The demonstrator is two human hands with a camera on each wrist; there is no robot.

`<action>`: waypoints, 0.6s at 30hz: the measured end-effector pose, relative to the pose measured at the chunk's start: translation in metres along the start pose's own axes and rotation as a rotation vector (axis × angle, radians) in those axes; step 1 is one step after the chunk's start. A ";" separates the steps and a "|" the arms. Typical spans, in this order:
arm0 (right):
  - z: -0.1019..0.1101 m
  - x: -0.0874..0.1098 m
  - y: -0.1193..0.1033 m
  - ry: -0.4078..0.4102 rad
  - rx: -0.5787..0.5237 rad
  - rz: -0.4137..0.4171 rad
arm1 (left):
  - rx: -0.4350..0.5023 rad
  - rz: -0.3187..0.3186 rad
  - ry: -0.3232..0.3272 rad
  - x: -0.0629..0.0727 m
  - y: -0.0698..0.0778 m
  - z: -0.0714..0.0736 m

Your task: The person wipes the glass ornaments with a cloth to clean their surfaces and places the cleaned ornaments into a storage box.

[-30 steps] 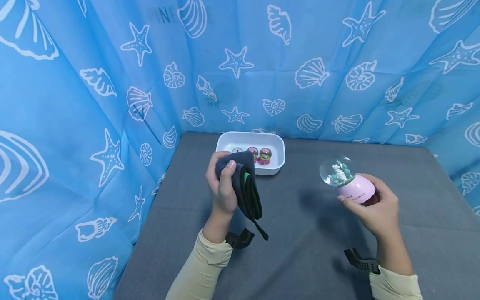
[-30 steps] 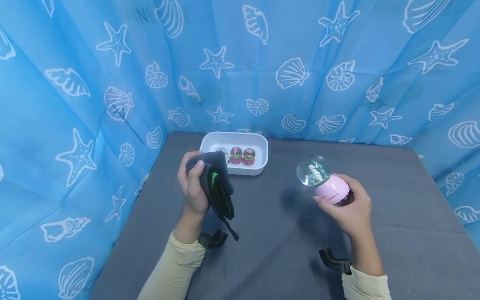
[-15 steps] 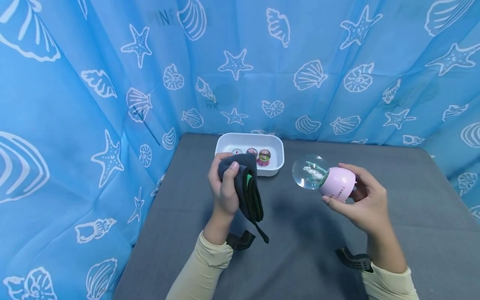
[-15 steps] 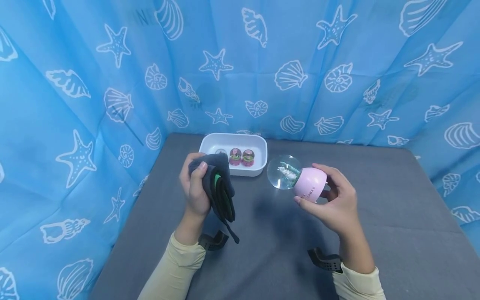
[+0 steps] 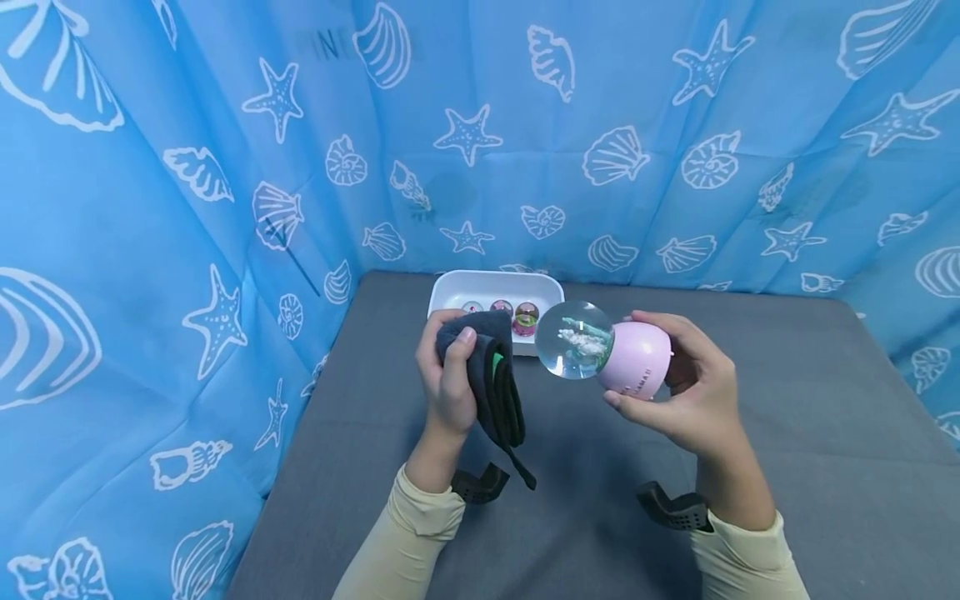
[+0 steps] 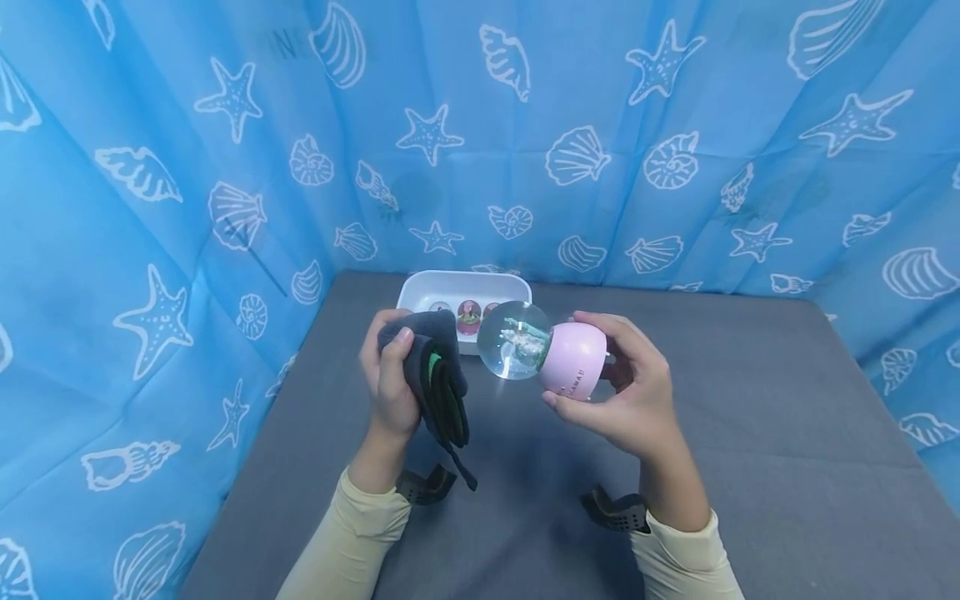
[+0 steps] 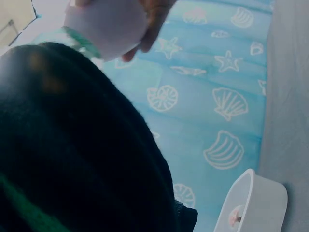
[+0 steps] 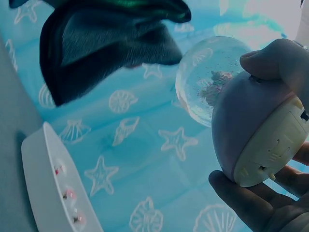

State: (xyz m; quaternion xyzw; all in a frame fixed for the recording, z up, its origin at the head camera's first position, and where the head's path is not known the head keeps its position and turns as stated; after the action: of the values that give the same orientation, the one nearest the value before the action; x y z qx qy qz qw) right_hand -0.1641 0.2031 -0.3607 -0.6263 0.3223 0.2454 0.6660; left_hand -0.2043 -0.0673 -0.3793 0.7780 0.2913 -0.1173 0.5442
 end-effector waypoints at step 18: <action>-0.029 -0.003 -0.006 -0.101 0.008 0.018 | -0.033 -0.028 -0.003 0.000 0.003 0.000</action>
State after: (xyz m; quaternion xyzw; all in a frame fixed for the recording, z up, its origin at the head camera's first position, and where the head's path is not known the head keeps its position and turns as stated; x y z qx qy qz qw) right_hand -0.1652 0.1744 -0.3552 -0.6076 0.2950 0.2813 0.6817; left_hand -0.2029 -0.0677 -0.3769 0.7646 0.3034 -0.1211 0.5556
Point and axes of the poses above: each hand's wrist, its own x-axis away from the middle knuckle, its own z-axis out of the back of the hand, y = z × x, the point moved 3 cm from there along -x, towards the middle knuckle, and after that the axes turned 9 degrees about y, right-handed, at the moved point
